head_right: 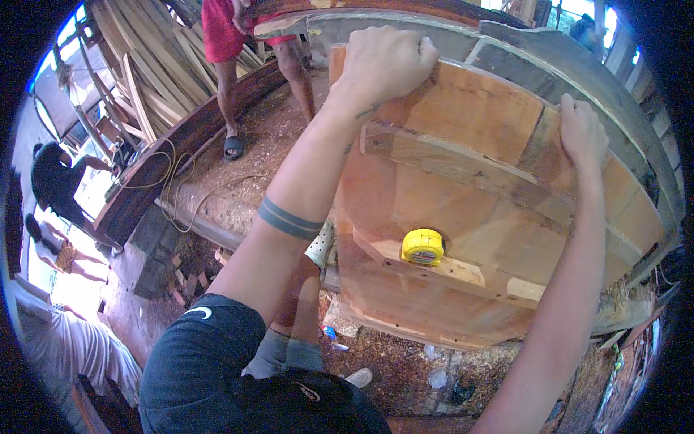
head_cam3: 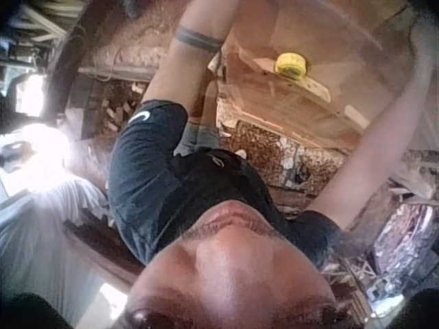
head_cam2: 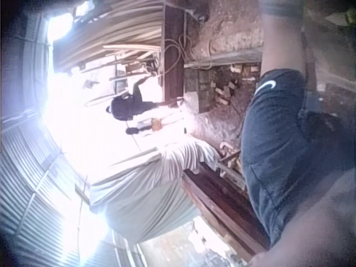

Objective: The person holds and stabilizes a curved wooden frame section while other workers position long wooden planks onto the structure.

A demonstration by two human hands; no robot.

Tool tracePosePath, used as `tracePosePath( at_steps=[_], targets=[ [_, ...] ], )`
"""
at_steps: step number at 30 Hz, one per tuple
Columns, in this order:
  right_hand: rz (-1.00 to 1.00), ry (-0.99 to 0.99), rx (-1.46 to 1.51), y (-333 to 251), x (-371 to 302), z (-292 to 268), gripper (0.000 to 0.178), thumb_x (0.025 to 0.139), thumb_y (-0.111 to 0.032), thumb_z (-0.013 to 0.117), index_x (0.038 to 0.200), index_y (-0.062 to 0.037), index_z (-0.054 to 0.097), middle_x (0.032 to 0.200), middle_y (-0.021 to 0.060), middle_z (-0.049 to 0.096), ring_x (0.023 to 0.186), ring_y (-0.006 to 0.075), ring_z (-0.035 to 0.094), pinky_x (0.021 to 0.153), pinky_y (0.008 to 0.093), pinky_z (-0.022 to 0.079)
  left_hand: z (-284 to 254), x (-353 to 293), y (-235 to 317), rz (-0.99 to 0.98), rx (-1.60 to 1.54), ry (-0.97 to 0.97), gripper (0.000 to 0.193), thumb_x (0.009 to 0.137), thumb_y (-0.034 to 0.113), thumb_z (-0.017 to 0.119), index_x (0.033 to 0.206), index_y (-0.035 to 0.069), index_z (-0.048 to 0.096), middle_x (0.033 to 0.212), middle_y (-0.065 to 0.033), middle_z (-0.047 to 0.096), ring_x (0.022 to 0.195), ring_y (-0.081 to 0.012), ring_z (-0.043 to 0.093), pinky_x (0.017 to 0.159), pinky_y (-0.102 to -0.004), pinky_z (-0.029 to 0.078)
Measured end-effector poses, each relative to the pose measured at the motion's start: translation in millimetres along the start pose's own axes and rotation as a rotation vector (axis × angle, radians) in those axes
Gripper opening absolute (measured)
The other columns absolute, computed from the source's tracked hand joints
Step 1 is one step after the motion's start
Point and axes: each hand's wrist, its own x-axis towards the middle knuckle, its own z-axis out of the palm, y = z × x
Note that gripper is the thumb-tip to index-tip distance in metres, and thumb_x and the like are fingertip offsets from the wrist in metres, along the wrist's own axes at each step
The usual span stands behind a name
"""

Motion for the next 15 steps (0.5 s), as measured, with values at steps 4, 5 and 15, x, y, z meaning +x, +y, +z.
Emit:
tracePosePath(
  at_steps=[4, 5, 15],
  targets=[
    [-0.025, -0.010, -0.005, -0.2, -0.4, -1.1, 0.042, 0.093, -0.043, 0.036, 0.104, -0.0119, 0.063, 0.117, 0.0169, 0.062, 0.108, 0.0437, 0.056, 0.089, 0.0519, 0.042, 0.8, -0.1, -0.4, 0.022, -0.037, 0.023, 0.044, 0.087, 0.033, 0.041, 0.073, 0.005, 0.071, 0.073, -0.0219, 0.066, 0.071, -0.0401, 0.066, 0.073, -0.0497, 0.051],
    [-0.005, -0.012, -0.001, -0.6, 0.6, -0.8, 0.042, 0.093, -0.043, 0.036, 0.104, -0.0120, 0.063, 0.117, 0.0168, 0.062, 0.108, 0.0434, 0.056, 0.090, 0.0518, 0.043, 1.0, 0.0, -0.7, 0.024, -0.033, 0.024, 0.044, 0.087, 0.033, 0.042, 0.073, 0.004, 0.071, 0.073, -0.0219, 0.066, 0.071, -0.0401, 0.066, 0.073, -0.0497, 0.051],
    [0.060, -0.041, 0.053, -3.5, 0.1, -3.7, 0.049, 0.092, -0.044, 0.035, 0.101, -0.0072, 0.066, 0.113, 0.0198, 0.063, 0.107, 0.0444, 0.057, 0.092, 0.0508, 0.043, 1.9, 0.3, -1.2, 0.043, 0.004, 0.017, 0.043, 0.087, 0.033, 0.042, 0.072, 0.004, 0.070, 0.073, -0.0215, 0.066, 0.070, -0.0402, 0.066, 0.070, -0.0494, 0.052]
  ],
)
